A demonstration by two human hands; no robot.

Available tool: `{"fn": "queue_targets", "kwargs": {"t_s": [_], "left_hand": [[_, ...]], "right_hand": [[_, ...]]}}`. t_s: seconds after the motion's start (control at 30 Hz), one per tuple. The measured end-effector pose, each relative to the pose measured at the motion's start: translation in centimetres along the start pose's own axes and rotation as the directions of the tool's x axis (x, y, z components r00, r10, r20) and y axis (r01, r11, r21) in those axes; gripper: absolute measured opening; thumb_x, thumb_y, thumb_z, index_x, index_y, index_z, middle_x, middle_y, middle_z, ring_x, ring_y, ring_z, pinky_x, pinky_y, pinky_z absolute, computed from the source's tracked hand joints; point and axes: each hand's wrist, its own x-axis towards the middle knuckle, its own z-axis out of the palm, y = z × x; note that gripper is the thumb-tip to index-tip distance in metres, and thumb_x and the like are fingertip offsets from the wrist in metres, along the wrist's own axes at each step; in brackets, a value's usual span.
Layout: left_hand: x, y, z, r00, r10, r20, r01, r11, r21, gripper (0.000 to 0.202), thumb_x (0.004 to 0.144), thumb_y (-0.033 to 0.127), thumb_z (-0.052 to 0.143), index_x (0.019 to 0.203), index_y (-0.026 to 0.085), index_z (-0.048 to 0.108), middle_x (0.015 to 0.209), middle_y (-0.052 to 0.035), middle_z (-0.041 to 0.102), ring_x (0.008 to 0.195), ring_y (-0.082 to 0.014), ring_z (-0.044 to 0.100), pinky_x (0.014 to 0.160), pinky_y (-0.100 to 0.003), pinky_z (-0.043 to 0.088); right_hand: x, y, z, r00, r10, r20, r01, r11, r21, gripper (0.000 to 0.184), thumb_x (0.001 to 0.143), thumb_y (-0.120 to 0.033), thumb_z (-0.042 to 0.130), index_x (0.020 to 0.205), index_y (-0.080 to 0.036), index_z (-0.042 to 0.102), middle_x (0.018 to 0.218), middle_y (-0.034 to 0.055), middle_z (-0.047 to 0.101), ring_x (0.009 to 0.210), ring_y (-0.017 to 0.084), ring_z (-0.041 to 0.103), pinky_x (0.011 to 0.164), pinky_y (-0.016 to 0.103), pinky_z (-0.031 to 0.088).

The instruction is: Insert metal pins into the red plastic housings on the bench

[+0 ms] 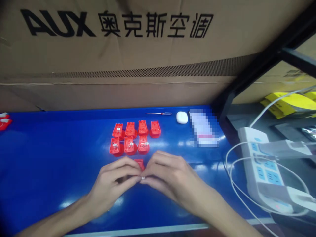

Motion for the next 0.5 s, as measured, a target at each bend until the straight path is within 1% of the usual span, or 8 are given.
{"fn": "queue_targets", "kwargs": {"t_s": [0.07, 0.13, 0.23, 0.33, 0.43, 0.5], "left_hand": [[0.0, -0.1, -0.1, 1.0, -0.007, -0.003, 0.007, 1.0, -0.001, 0.012, 0.105, 0.02, 0.071, 0.104, 0.023, 0.083, 0.104, -0.0028, 0.076, 0.081, -0.0125, 0.068, 0.069, -0.023, 0.049], [-0.1, -0.2, -0.1, 1.0, -0.018, -0.004, 0.018, 1.0, -0.001, 0.011, 0.106, 0.021, 0.071, 0.105, 0.023, 0.082, 0.103, -0.0027, 0.076, 0.078, -0.0119, 0.066, 0.067, -0.023, 0.048], [-0.1, -0.4, 0.0, 0.999, -0.03, -0.016, 0.03, 1.0, -0.003, 0.009, 0.105, 0.022, 0.073, 0.107, 0.023, 0.082, 0.104, -0.0028, 0.075, 0.071, -0.0096, 0.061, 0.063, -0.022, 0.047], [-0.2, -0.5, 0.1, 0.999, -0.016, -0.028, 0.016, 1.0, 0.002, 0.01, 0.104, 0.021, 0.074, 0.111, 0.023, 0.08, 0.106, -0.0026, 0.075, 0.066, -0.0076, 0.057, 0.061, -0.021, 0.046], [-0.3, -0.5, 0.1, 0.999, -0.021, -0.045, 0.022, 0.999, 0.028, 0.016, 0.102, 0.02, 0.075, 0.117, 0.024, 0.078, 0.104, -0.0017, 0.075, 0.061, -0.0067, 0.053, 0.061, -0.022, 0.047], [-0.4, -0.4, 0.0, 0.998, -0.032, -0.061, 0.035, 0.999, 0.037, 0.023, 0.1, 0.022, 0.079, 0.122, 0.026, 0.076, 0.104, -0.0012, 0.074, 0.06, -0.0067, 0.054, 0.06, -0.022, 0.048]], "right_hand": [[0.0, 0.2, 0.2, 0.999, -0.031, -0.024, 0.031, 0.999, -0.024, 0.012, 0.109, -0.025, 0.071, 0.119, -0.024, 0.077, 0.104, 0.0042, 0.074, 0.092, 0.019, 0.07, 0.081, 0.032, 0.055], [0.1, 0.4, 0.5, 0.998, -0.044, -0.055, 0.043, 0.999, -0.015, 0.013, 0.108, -0.025, 0.072, 0.12, -0.023, 0.076, 0.104, 0.0042, 0.074, 0.091, 0.019, 0.07, 0.08, 0.032, 0.055], [0.1, 0.5, 0.7, 0.997, -0.023, -0.069, 0.023, 1.0, -0.001, 0.013, 0.109, -0.025, 0.071, 0.121, -0.023, 0.075, 0.105, 0.0051, 0.076, 0.09, 0.019, 0.069, 0.08, 0.033, 0.055], [0.2, 0.3, 0.9, 0.997, -0.017, -0.078, 0.017, 1.0, -0.006, 0.013, 0.109, -0.026, 0.071, 0.121, -0.022, 0.074, 0.105, 0.0057, 0.076, 0.09, 0.02, 0.069, 0.08, 0.033, 0.054], [0.2, -0.1, 1.1, 0.996, -0.013, -0.084, 0.012, 1.0, -0.018, 0.014, 0.109, -0.028, 0.071, 0.121, -0.023, 0.075, 0.105, 0.0055, 0.076, 0.089, 0.02, 0.068, 0.078, 0.032, 0.052], [0.2, -0.2, 1.1, 0.996, 0.005, -0.092, -0.007, 1.0, -0.028, 0.014, 0.108, -0.03, 0.072, 0.121, -0.024, 0.075, 0.105, 0.0046, 0.076, 0.089, 0.019, 0.067, 0.077, 0.032, 0.052]]}}
